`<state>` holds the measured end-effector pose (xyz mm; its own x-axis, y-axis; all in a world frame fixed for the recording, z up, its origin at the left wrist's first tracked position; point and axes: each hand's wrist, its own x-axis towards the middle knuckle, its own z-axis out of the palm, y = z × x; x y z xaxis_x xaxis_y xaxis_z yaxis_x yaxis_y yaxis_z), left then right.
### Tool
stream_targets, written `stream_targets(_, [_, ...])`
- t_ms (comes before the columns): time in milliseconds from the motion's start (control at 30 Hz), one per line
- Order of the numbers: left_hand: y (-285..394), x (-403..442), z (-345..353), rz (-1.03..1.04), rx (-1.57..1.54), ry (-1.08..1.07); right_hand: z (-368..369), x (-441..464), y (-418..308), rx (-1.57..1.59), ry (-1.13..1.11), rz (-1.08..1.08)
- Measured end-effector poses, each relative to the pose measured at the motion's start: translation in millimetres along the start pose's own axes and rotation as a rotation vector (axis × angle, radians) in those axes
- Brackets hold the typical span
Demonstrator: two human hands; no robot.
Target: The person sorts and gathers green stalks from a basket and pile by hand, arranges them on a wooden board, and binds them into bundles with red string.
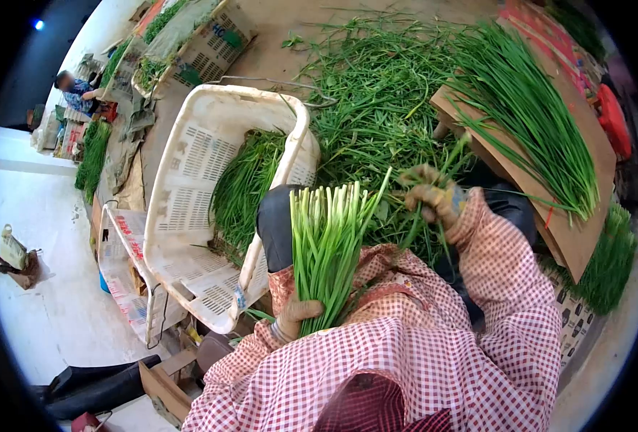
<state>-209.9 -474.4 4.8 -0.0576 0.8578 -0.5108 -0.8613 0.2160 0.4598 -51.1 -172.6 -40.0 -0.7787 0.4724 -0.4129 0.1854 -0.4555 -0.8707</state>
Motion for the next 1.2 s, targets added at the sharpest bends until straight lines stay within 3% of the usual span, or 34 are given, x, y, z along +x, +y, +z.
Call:
stream_targets(133, [4, 5, 9, -0.02, 0.107, 0.006, 43, -12, -10, 0.304, -0.185, -0.004])
stream_targets(167, [6, 6, 9, -0.009, 0.16, 0.0, 44, -2, -4, 0.625, -0.378, 0.163])
stream_targets(267, [4, 4, 10, 0.012, 0.183, 0.039, 49, 8, 20, 0.826, -0.448, 0.343])
stream_targets(333, [2, 4, 8, 0.017, 0.164, 0.048, 61, -4, -2, 0.075, -0.255, 0.081])
stream_targets(400, [0, 4, 7, 0.022, 0.146, 0.057, 59, -8, -23, 0.049, -0.289, 0.109])
stream_targets(467, [-2, 5, 8, 0.044, 0.182, 0.121, 62, 0, -15, -0.216, -0.144, 0.076])
stream_targets(533, [0, 2, 12, 0.005, 0.208, 0.17, 52, 35, 55, -0.347, -0.006, 0.027])
stream_targets(567, [2, 1, 13, -0.032, 0.238, 0.215, 46, 58, 76, 0.372, -0.479, -0.157])
stream_targets(633, [0, 1, 5, -0.021, 0.243, 0.236, 45, 42, 31, -0.291, -0.133, -0.215])
stream_targets(667, [-1, 0, 2, -0.012, 0.252, 0.256, 45, 34, 7, -0.593, 0.023, -0.168])
stream_targets(700, [0, -1, 1, -0.008, 0.244, 0.263, 31, 52, 29, 0.021, 0.034, -0.092])
stream_targets(767, [2, -4, 2, 0.011, 0.364, 0.255, -24, 106, 94, -0.028, 0.135, -0.069])
stream_targets(833, [1, -11, 4, -0.007, 0.39, 0.323, -68, 134, 111, -0.431, 0.346, 0.085])
stream_targets(900, [-5, -15, 3, 0.047, 0.393, 0.396, -73, 131, 89, -0.459, 0.392, 0.467])
stream_targets(967, [-10, -15, -2, 0.116, 0.462, 0.42, -76, 129, 90, -0.76, 0.284, 0.615])
stream_targets(1033, [-9, -14, -4, 0.134, 0.578, 0.454, -69, 132, 96, -1.397, -0.144, 0.891])
stream_targets(1067, [-10, -13, -5, 0.139, 0.572, 0.452, -72, 123, 98, -1.371, -0.121, 0.787])
stream_targets(1133, [-12, -11, -7, 0.138, 0.644, 0.457, 3, 75, 1, -1.323, -0.093, 0.579])
stream_targets(1200, [-8, -7, 0, 0.164, 0.625, 0.446, 23, 38, -36, -1.444, -0.115, 0.313])
